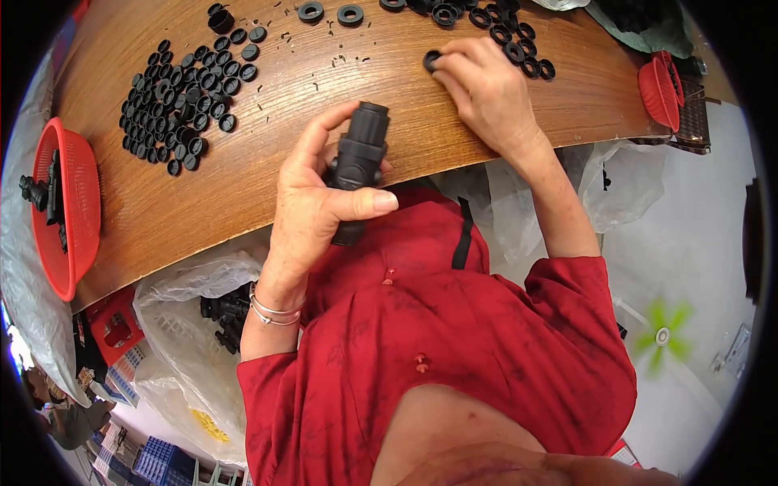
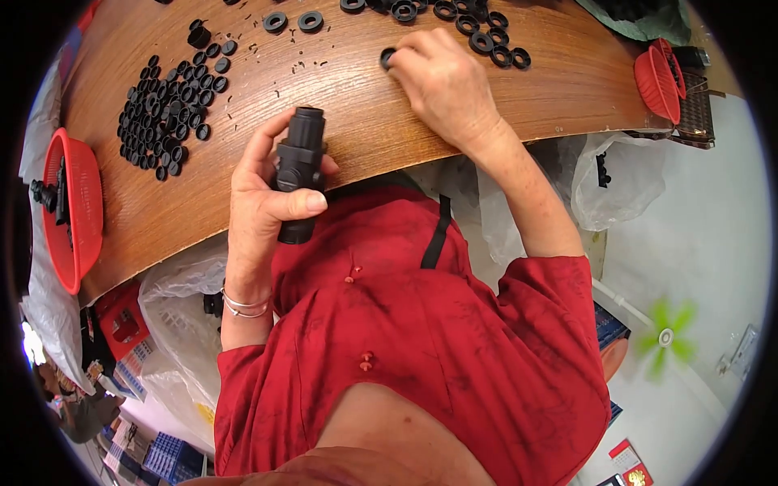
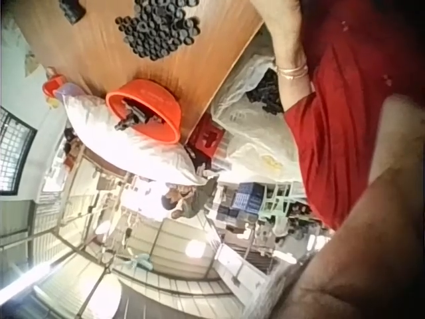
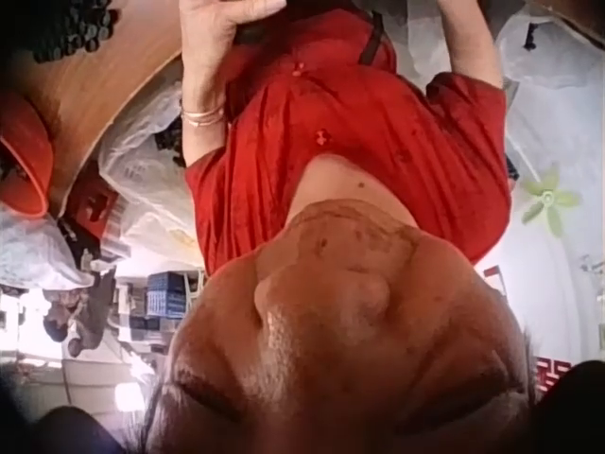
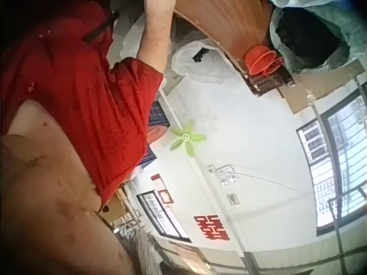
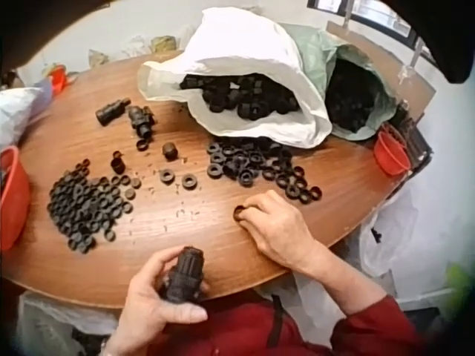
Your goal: The person assembles plastic scopes by fitting plastic caps and ring components onto the scope bodies by hand.
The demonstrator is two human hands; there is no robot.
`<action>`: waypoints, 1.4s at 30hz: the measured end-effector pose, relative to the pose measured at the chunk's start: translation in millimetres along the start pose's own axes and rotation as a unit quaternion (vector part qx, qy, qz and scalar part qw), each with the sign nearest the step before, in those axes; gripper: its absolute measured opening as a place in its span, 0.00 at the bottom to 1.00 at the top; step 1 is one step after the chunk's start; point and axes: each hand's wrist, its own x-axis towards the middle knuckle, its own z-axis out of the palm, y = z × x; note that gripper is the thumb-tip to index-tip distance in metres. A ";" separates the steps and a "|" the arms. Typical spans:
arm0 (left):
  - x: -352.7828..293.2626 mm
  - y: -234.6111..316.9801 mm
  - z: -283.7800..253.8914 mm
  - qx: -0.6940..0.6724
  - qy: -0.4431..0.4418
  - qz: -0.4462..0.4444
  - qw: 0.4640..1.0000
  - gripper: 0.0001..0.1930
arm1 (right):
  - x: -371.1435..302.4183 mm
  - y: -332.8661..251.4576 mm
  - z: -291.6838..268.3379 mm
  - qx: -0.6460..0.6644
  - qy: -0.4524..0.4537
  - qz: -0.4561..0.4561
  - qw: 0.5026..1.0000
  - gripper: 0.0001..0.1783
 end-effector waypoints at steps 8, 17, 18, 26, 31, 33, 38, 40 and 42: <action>18.4 -11.4 15.1 -0.299 -0.008 -0.024 0.954 0.38 | -29.2 -55.8 -29.4 0.289 0.078 0.027 0.954 0.31; 52.6 -17.2 40.2 -0.174 -0.005 -0.003 0.985 0.27 | -25.1 -52.1 -47.3 0.357 0.223 0.207 0.883 0.35; 56.5 -9.7 40.6 0.105 0.031 0.094 0.990 0.26 | -15.5 -44.0 -59.5 0.371 0.196 0.245 0.874 0.32; 98.4 -31.8 49.6 0.481 0.164 0.259 0.822 0.22 | 7.3 -19.0 -50.6 0.327 0.030 0.232 0.915 0.28; 100.7 -35.4 49.4 0.462 0.182 0.262 0.828 0.18 | 17.3 -24.3 -57.4 0.281 -0.007 0.221 0.934 0.26; 102.1 -36.2 50.2 0.445 0.196 0.270 0.831 0.17 | 25.2 -29.6 -64.4 0.222 -0.061 0.197 0.953 0.26; 103.5 -37.6 50.1 0.460 0.192 0.287 0.818 0.16 | 41.0 -19.6 -78.0 0.291 -0.084 0.290 0.908 0.24; 104.0 -38.2 50.8 0.463 0.187 0.291 0.816 0.16 | 42.1 -26.7 -80.3 0.248 -0.089 0.253 0.931 0.23; 105.1 -38.8 49.9 0.451 0.194 0.291 0.821 0.16 | 41.9 -33.1 -77.7 0.182 -0.076 0.152 0.968 0.23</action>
